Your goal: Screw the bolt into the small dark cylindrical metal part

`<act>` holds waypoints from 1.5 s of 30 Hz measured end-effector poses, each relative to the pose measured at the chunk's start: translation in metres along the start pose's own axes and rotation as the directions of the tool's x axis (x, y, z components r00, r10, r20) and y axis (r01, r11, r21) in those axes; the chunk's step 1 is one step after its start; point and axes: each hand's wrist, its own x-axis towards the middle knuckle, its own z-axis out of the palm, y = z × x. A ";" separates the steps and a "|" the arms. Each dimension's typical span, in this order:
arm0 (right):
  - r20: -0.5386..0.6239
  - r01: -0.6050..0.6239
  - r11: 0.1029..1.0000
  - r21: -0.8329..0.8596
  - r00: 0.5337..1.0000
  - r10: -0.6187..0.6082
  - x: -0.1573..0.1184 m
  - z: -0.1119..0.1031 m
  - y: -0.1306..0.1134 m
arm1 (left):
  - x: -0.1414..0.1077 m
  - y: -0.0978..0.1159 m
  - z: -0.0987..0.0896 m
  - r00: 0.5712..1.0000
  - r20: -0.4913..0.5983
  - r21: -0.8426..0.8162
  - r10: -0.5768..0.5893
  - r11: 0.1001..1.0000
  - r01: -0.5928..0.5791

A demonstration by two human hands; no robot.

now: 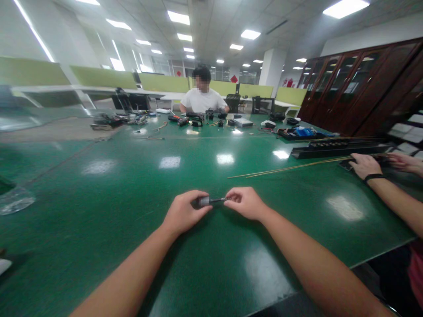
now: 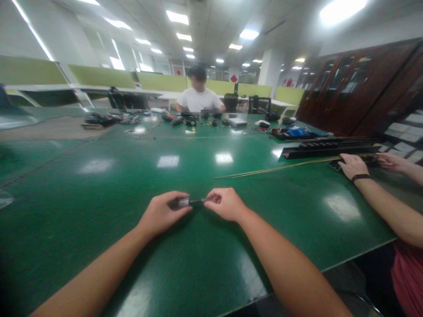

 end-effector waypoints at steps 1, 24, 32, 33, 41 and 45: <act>-0.002 0.000 1.000 -0.002 1.000 0.000 0.000 0.000 0.000 | 0.000 0.000 0.000 1.000 0.002 0.000 -0.006 1.000 0.006; 0.039 -0.033 0.999 -0.018 0.999 0.034 0.000 0.000 0.004 | 0.006 -0.011 0.002 0.991 -0.102 -0.107 -0.092 0.991 0.081; 0.055 -0.013 1.000 -0.012 0.998 0.014 0.000 0.001 0.005 | 0.006 -0.004 0.000 1.000 -0.028 -0.059 -0.012 0.998 0.010; 0.059 -0.016 1.000 -0.010 0.998 0.017 0.000 0.002 0.006 | 0.006 -0.003 0.000 1.000 -0.025 -0.061 -0.016 0.998 0.014; 0.080 -0.019 1.000 -0.004 0.997 0.019 0.000 0.002 0.006 | 0.006 -0.001 -0.001 1.000 -0.016 -0.057 -0.005 0.998 0.004; 0.079 -0.020 1.000 -0.002 0.997 0.020 0.000 0.002 0.006 | 0.007 0.003 -0.004 0.997 -0.075 0.004 0.032 0.999 -0.032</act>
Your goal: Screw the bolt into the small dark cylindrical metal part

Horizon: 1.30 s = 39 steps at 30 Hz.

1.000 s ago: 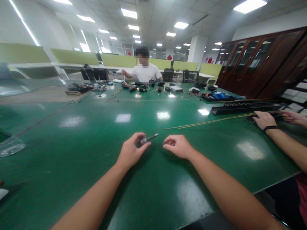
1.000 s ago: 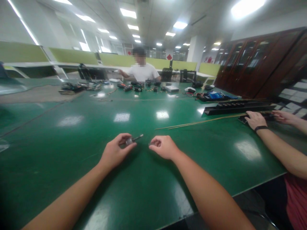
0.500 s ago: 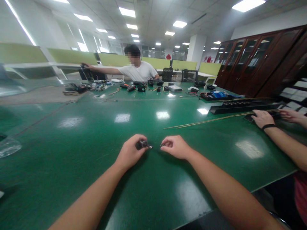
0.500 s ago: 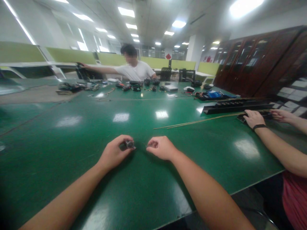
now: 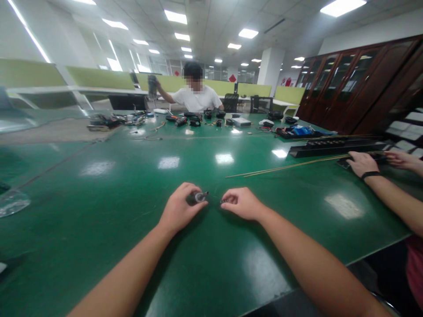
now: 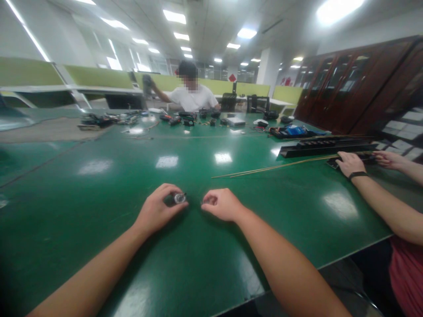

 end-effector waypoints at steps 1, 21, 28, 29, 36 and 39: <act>0.001 0.001 1.000 0.000 1.000 -0.001 0.000 0.000 0.000 | 0.000 0.000 0.000 1.000 -0.022 0.010 -0.014 1.000 0.014; 0.020 0.004 1.000 -0.016 1.000 -0.003 -0.001 -0.001 -0.001 | 0.000 -0.007 0.002 0.994 -0.046 0.016 -0.099 0.995 0.100; 0.023 -0.002 1.000 -0.019 1.000 0.003 0.000 0.000 -0.001 | 0.000 -0.005 0.001 0.994 -0.029 0.012 -0.107 0.994 0.107; 0.022 -0.003 1.000 -0.019 1.000 0.003 0.000 0.000 -0.001 | 0.000 -0.005 0.001 0.994 -0.029 0.013 -0.106 0.994 0.107; 0.022 -0.001 1.000 -0.021 1.000 0.001 -0.001 -0.001 -0.002 | 0.000 -0.006 0.002 0.995 -0.030 0.016 -0.100 0.995 0.100; 0.018 0.004 1.000 -0.015 1.000 -0.003 0.000 -0.001 0.000 | 0.000 -0.006 0.002 0.995 -0.029 0.015 -0.100 0.995 0.100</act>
